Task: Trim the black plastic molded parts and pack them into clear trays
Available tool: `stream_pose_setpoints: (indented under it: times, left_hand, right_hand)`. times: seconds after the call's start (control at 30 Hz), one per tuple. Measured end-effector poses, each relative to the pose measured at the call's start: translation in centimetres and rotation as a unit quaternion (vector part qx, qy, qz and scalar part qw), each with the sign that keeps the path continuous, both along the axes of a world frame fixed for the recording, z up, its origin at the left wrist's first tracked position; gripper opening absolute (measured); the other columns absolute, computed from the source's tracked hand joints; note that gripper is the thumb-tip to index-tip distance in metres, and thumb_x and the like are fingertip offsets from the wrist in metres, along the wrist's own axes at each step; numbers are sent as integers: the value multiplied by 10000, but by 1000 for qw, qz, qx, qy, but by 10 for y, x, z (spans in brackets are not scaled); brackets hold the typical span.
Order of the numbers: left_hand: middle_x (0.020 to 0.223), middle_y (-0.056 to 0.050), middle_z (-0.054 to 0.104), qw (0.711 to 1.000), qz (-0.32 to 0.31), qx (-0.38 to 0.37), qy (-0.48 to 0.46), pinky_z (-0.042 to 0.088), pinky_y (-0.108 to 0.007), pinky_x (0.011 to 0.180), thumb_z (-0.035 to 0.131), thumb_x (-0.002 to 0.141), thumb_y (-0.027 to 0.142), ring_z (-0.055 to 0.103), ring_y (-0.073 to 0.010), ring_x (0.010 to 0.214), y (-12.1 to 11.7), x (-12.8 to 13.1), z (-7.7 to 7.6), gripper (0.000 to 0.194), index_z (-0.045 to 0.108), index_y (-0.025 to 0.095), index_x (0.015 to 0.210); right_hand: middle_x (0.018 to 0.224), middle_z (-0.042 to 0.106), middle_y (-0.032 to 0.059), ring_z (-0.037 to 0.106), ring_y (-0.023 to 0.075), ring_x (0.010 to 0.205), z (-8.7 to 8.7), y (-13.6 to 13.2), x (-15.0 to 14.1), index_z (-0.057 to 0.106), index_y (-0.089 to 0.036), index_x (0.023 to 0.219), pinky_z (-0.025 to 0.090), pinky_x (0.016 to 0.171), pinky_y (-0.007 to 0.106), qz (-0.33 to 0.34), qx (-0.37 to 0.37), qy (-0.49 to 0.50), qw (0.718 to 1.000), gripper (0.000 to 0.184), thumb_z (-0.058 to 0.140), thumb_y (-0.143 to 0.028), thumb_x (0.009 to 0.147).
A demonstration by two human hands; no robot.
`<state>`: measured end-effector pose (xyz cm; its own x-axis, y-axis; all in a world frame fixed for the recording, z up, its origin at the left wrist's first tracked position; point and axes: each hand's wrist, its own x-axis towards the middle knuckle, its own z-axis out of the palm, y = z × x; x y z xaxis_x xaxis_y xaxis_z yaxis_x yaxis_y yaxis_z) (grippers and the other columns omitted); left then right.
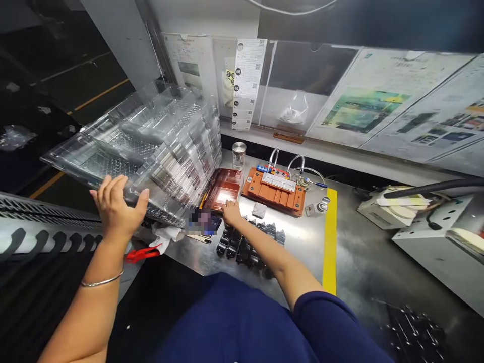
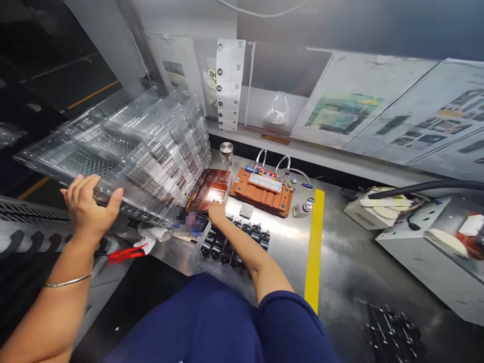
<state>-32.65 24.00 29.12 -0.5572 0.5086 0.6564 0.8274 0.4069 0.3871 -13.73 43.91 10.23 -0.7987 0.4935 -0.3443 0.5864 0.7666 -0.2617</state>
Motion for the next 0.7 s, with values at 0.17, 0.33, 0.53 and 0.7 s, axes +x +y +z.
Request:
stream_pose_setpoints:
  times: [0.17,0.33,0.53,0.7]
  left_hand:
    - [1231,-188,588,982,-35,63,-173,382,-506,1057,643,768,453,533,-323,1196,22,79,-43,478,551,137,1115]
    - [1179,-210,618,660,-29,-73,-747,559,-449,797,496,850,549,666,-295,977,83,84,-105,559,488,118,1205]
    - [1033,-180,691,567,-41,-66,-820,563,-339,802,646,795,243,694,-230,928,138,64,-143,237,585,112,983]
    - [827,-77,731,672,-267,-129,-679,553,-316,737,666,729,276,697,-214,807,134,97,-131,210,639,139,885]
  right_hand:
    - [1126,666,167,598,246,1057,22,11,5,634,-121,1165,416,922,373,-23,-13,26,999,355,361,-164,942]
    - [1296,605,95,570,200,1149,39,-4,39,547,-215,1309,427,941,322,-38,-3,84,996,380,420,-220,951]
    - [1228,652,100,587,236,1140,43,-34,85,657,-206,1169,449,953,395,28,-55,176,982,298,565,-235,887]
    - [1096,700,103,639,197,1019,69,-34,88,669,-173,1128,492,898,317,-133,-84,341,927,373,671,-379,818]
